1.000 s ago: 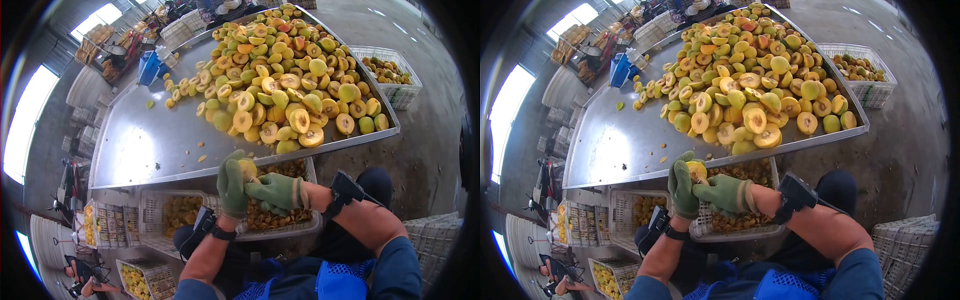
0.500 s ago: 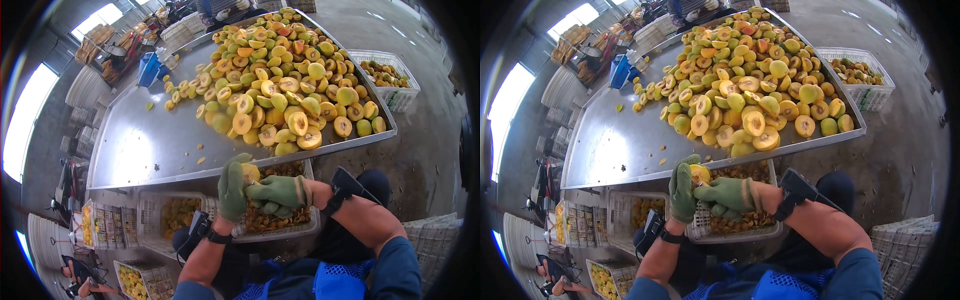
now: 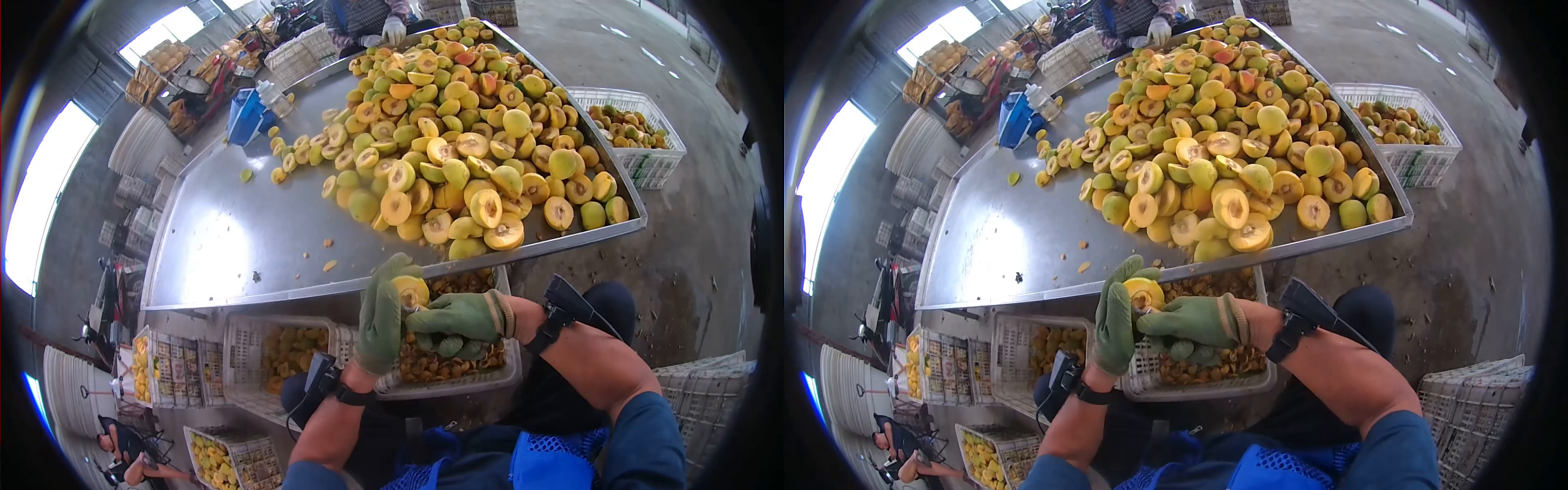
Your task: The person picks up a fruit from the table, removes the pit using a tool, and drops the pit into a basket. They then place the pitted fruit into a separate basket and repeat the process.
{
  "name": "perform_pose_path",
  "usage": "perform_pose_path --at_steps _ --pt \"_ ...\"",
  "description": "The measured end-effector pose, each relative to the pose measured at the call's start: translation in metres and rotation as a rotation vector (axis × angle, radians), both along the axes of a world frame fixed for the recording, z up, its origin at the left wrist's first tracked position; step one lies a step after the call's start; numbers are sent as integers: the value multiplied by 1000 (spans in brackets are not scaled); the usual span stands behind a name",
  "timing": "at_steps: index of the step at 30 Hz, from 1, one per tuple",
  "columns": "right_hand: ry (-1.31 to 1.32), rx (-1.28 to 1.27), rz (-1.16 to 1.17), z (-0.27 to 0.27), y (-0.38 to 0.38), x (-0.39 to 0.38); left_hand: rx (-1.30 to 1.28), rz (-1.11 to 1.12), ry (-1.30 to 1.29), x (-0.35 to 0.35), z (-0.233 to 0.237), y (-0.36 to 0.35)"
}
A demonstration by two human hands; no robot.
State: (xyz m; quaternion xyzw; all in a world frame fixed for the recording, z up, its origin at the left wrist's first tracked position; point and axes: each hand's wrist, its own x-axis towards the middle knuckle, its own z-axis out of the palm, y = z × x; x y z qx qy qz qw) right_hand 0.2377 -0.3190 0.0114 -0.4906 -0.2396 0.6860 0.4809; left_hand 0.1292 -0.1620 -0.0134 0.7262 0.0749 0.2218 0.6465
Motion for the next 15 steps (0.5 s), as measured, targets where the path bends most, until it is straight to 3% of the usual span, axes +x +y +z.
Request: perform_pose_path --at_steps 1,4,7,15 --pt "-26 18 14 -2 -1 0 -72 -55 5 -3 3 -1" --pt "-107 -45 30 3 -1 0 151 -125 80 -5 2 14" --pt "-149 -42 -20 -6 2 -8 175 -63 98 -5 7 5" --pt "1006 117 145 -30 2 -13 27 2 -87 -3 -5 -4"
